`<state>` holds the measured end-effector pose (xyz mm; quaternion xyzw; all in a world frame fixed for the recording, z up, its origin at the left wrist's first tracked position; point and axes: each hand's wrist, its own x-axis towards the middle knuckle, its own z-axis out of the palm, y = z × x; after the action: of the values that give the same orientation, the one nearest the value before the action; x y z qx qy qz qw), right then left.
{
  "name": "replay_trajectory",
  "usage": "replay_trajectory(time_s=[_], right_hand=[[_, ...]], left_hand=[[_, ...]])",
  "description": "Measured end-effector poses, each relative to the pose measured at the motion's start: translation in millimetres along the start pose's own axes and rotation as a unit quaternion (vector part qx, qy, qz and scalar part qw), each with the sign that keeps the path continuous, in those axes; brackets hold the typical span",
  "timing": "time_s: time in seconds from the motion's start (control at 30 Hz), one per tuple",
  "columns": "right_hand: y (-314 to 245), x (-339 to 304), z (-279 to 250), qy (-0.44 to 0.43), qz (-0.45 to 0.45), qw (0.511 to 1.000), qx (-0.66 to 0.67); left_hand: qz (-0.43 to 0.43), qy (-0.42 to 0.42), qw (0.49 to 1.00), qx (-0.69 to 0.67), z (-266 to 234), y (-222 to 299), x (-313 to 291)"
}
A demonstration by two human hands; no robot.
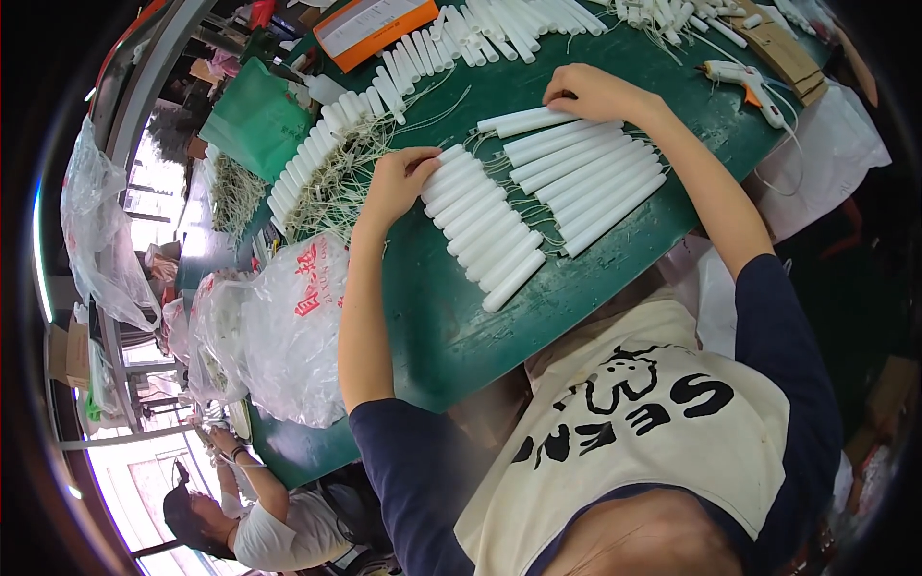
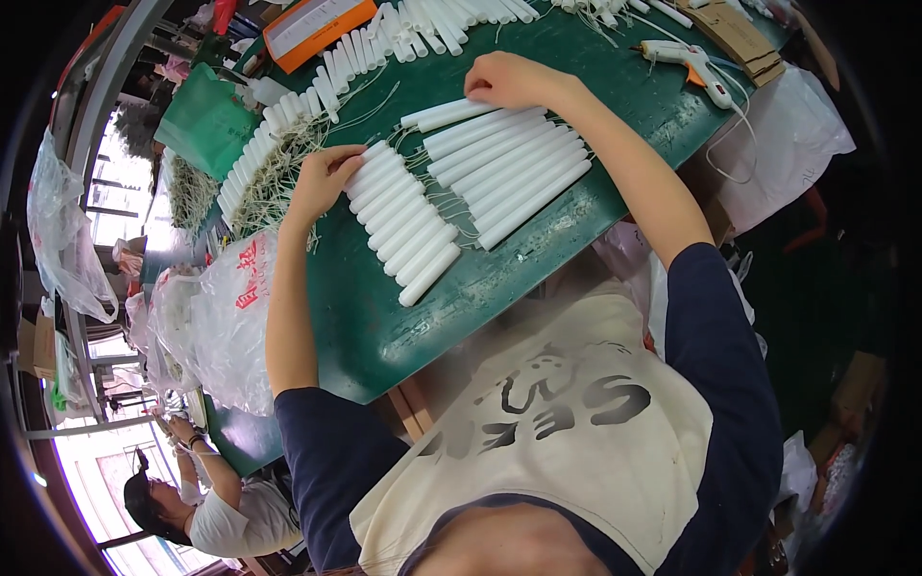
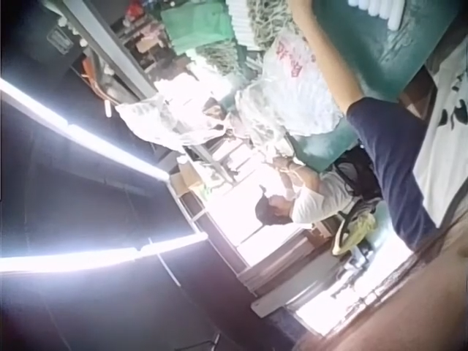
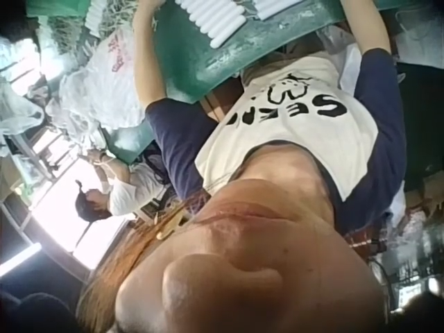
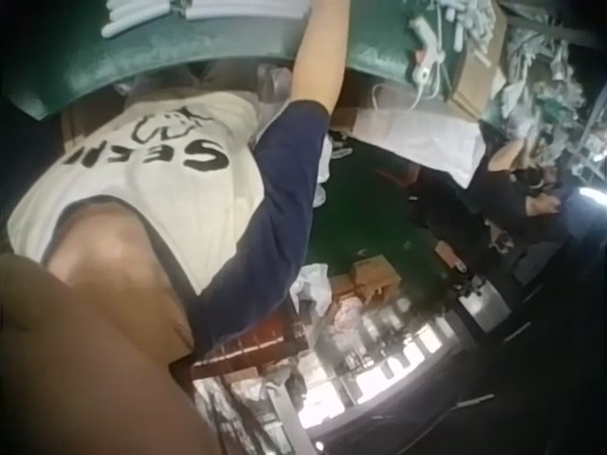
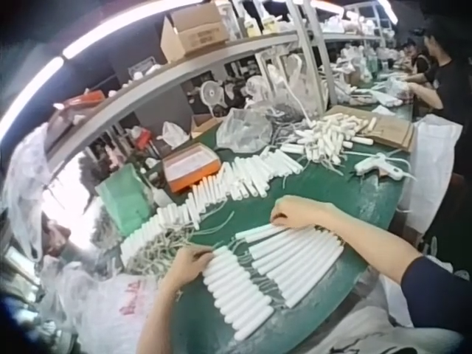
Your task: Manually assembling small white components onto a green base strip at an industrial workstation.
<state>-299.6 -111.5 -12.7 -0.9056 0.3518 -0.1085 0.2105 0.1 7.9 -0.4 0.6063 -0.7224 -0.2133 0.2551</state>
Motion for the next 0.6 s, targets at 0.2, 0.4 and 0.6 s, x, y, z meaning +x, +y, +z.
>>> replay_trajectory(time_s=[0.2, 0.4, 0.6], right_hand=[[-20, -13, 20, 0.106, -0.044, 0.991, -0.066], [-20, -17, 18, 0.108, -0.025, 0.994, -0.02], [-17, -18, 23, 0.14, -0.046, 0.988, -0.042]], left_hand=[[0.046, -0.007, 0.998, 0.03, 1, 2, 4], [-0.015, -0.07, 0.997, 0.003, -2, 10, 15], [0.02, -0.041, 0.998, 0.045, -8, 17, 63]])
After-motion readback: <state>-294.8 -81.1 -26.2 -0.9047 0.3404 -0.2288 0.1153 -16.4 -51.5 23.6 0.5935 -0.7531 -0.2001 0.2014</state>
